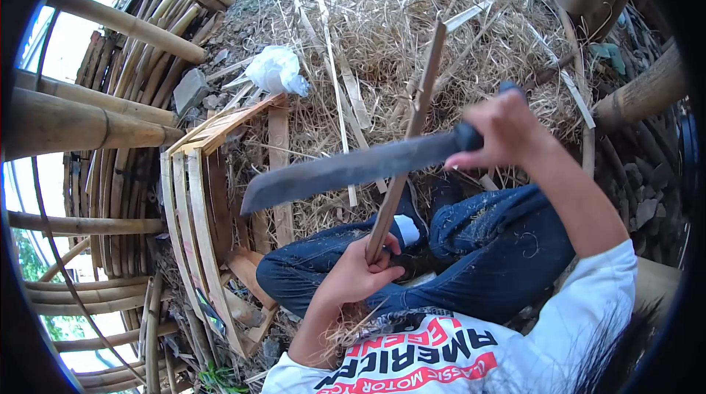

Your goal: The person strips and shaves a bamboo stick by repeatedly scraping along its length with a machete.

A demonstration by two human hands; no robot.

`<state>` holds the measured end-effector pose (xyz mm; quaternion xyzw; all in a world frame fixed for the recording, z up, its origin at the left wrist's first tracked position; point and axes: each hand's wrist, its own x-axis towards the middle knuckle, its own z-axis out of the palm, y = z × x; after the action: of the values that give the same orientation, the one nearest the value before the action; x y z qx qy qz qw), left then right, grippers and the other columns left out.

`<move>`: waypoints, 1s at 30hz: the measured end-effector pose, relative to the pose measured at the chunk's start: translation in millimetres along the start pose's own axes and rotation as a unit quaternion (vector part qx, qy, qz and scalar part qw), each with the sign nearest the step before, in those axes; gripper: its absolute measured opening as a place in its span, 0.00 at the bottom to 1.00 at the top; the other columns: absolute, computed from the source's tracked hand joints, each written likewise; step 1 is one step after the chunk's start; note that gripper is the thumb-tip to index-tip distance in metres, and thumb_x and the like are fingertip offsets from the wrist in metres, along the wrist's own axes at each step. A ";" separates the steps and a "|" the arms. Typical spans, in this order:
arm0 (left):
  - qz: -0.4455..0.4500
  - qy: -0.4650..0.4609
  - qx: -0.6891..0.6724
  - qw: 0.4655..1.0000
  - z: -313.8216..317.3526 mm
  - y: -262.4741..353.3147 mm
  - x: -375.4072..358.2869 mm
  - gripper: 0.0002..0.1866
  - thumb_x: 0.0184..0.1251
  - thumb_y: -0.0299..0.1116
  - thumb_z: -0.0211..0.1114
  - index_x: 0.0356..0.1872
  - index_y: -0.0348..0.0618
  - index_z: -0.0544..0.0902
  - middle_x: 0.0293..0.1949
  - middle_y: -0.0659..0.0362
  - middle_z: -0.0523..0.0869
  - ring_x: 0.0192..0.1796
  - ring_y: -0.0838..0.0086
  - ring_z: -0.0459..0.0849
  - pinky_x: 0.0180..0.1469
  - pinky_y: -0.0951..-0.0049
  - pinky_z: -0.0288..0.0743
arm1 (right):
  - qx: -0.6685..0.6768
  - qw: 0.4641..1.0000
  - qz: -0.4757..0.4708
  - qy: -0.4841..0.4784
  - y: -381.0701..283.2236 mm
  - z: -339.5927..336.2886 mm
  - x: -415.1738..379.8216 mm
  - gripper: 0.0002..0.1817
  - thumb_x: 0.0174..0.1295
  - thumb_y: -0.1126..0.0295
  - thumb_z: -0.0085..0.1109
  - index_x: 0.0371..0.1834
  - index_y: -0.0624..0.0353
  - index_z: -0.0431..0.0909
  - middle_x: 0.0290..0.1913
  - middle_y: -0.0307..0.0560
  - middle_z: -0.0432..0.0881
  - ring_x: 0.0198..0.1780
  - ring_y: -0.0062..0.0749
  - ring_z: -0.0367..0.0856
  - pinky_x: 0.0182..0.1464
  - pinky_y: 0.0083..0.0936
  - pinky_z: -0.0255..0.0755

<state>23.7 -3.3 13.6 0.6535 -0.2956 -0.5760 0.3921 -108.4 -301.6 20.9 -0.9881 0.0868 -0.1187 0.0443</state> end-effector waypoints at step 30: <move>-0.017 -0.022 -0.010 1.000 5.1 -9.2 -3.9 0.16 0.54 0.20 0.72 0.41 0.38 0.74 0.18 0.74 0.60 0.22 0.90 0.58 0.26 0.83 0.52 | -0.043 0.991 0.101 0.080 8.1 -5.2 -9.9 0.38 0.51 0.24 0.55 0.17 0.54 0.76 0.14 0.39 0.78 0.18 0.25 0.80 0.22 0.26 0.72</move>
<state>17.5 3.8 7.6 0.6415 -0.2870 -0.5998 0.3826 -120.4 -308.1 22.8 -0.9625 0.1949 -0.1887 0.0065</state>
